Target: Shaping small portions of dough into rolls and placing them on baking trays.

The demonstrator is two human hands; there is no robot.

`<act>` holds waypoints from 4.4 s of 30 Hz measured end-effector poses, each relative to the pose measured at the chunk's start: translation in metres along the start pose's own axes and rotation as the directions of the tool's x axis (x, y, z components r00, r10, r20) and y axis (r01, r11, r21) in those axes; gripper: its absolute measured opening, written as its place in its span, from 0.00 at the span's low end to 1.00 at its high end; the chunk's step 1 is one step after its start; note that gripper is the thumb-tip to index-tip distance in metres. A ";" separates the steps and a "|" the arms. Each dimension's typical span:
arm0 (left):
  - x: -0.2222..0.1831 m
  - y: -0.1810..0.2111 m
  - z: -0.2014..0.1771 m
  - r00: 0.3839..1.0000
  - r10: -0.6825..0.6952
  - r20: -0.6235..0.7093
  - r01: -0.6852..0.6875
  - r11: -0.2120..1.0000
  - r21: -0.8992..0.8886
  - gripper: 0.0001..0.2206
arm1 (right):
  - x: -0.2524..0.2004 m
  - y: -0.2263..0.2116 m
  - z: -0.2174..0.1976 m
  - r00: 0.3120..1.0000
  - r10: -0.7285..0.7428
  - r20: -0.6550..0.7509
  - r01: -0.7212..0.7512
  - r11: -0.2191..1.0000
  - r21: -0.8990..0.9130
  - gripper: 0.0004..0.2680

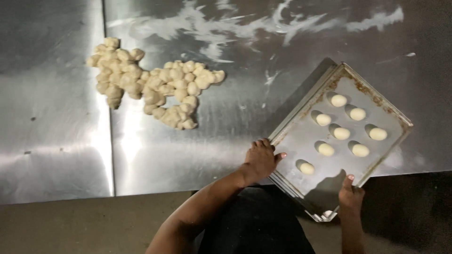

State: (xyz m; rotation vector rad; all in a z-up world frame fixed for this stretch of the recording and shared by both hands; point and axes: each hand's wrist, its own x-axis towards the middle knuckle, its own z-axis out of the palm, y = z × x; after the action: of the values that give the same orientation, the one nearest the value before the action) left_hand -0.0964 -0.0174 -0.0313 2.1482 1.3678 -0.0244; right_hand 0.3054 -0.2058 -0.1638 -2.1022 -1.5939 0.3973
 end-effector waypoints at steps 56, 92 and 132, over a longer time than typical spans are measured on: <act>-0.292 -0.370 -0.087 0.884 0.145 -0.444 -0.098 0.987 0.128 0.11 | 0.024 -0.495 0.195 0.856 -0.486 0.175 0.514 0.832 -0.209 0.07; -0.180 -0.330 -0.090 0.778 -0.179 -0.602 0.151 0.984 -0.098 0.17 | 0.084 -0.534 0.229 0.929 -0.363 -0.067 0.339 0.911 -0.235 0.05; -0.230 -0.290 -0.045 0.800 -0.052 -0.598 -0.072 0.981 -0.181 0.24 | -0.008 -0.545 0.238 0.889 -0.454 -0.062 0.457 0.888 0.043 0.08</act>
State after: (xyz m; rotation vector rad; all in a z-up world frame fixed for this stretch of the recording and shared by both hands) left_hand -0.4598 -0.0980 -0.0557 2.0703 1.6100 0.8365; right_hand -0.2622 -0.0507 -0.0783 -1.6067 -1.9501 0.2204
